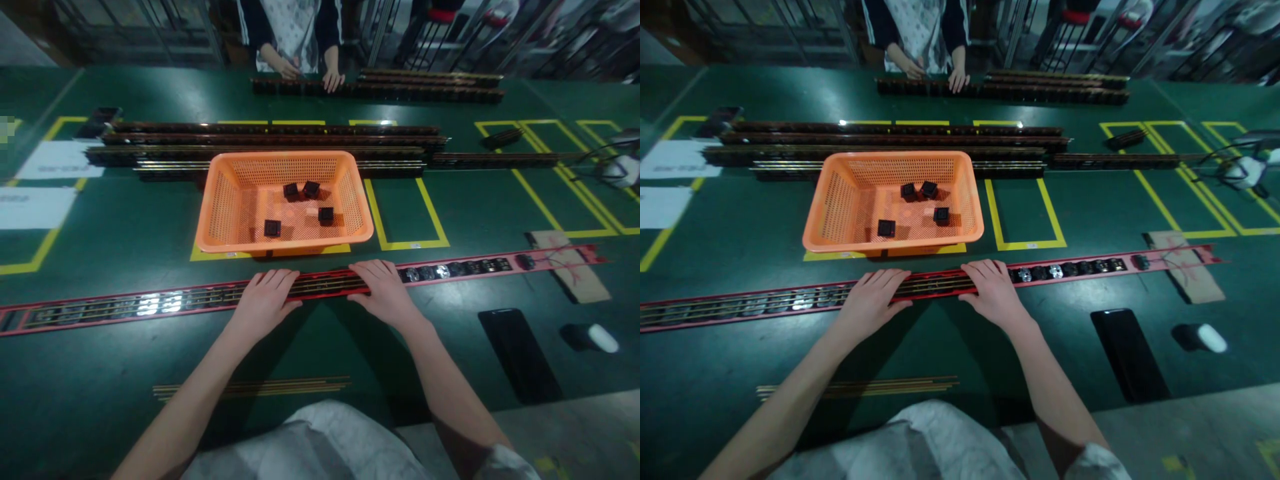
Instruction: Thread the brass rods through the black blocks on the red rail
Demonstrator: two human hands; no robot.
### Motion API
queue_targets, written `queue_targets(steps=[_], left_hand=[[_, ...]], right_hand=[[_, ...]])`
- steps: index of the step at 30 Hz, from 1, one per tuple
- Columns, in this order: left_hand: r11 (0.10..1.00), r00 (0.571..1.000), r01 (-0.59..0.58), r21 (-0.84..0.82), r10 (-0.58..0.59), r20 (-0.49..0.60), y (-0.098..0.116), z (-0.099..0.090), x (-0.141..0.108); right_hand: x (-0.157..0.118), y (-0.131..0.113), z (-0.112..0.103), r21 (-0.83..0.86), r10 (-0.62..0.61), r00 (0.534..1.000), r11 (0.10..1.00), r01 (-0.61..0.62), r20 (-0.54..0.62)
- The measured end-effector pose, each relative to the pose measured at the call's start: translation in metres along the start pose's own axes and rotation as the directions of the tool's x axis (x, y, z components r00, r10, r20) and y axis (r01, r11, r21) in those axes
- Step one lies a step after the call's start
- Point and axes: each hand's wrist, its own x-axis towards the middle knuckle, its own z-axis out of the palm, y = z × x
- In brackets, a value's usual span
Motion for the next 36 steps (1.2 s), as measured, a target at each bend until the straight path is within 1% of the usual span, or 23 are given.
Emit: queue_targets(steps=[6, 9, 11, 14, 17, 20, 23, 26, 31, 36], left_hand=[[1.000, 1.000, 0.022, -0.022, -0.022, 0.009, -0.009, 0.000, -0.006], [0.999, 0.999, 0.041, -0.027, -0.041, 0.017, -0.007, -0.003, -0.004], [0.999, 1.000, 0.025, -0.039, -0.024, 0.019, 0.001, -0.005, 0.001], [0.997, 0.999, -0.037, -0.069, 0.038, 0.016, 0.020, -0.006, 0.015], [0.998, 0.998, -0.045, -0.052, 0.046, 0.029, 0.038, -0.001, 0.031], [0.999, 0.997, -0.052, -0.001, 0.052, 0.061, 0.046, 0.006, 0.041], [0.997, 0.995, -0.076, 0.025, 0.075, 0.060, 0.045, 0.010, 0.044], [0.995, 0.994, -0.095, 0.040, 0.092, 0.055, 0.041, 0.008, 0.042], [0.994, 0.993, -0.095, 0.053, 0.091, 0.081, 0.037, 0.002, 0.036], [0.995, 0.993, -0.087, 0.053, 0.082, 0.082, 0.032, 0.002, 0.031]], right_hand=[[0.004, -0.007, 0.003, 0.018, -0.008, 1.000, 1.000, 0.008, 0.003], [0.007, -0.010, 0.001, 0.031, 0.000, 1.000, 1.000, -0.001, 0.023], [0.007, -0.010, -0.001, 0.038, -0.006, 1.000, 0.999, 0.005, 0.027], [0.001, -0.004, -0.006, 0.025, -0.003, 1.000, 1.000, 0.003, -0.003], [-0.012, 0.011, -0.014, -0.050, 0.041, 0.999, 0.998, -0.043, -0.029], [-0.026, 0.031, -0.022, -0.160, 0.117, 0.993, 0.980, -0.118, -0.017], [-0.033, 0.047, -0.029, -0.202, 0.164, 0.986, 0.966, -0.158, 0.011], [-0.031, 0.054, -0.032, -0.171, 0.126, 0.991, 0.978, -0.119, 0.033], [-0.026, 0.048, -0.033, -0.106, 0.089, 0.995, 0.991, -0.084, 0.044], [-0.027, 0.043, -0.029, -0.063, 0.077, 0.997, 0.995, -0.075, 0.030]])
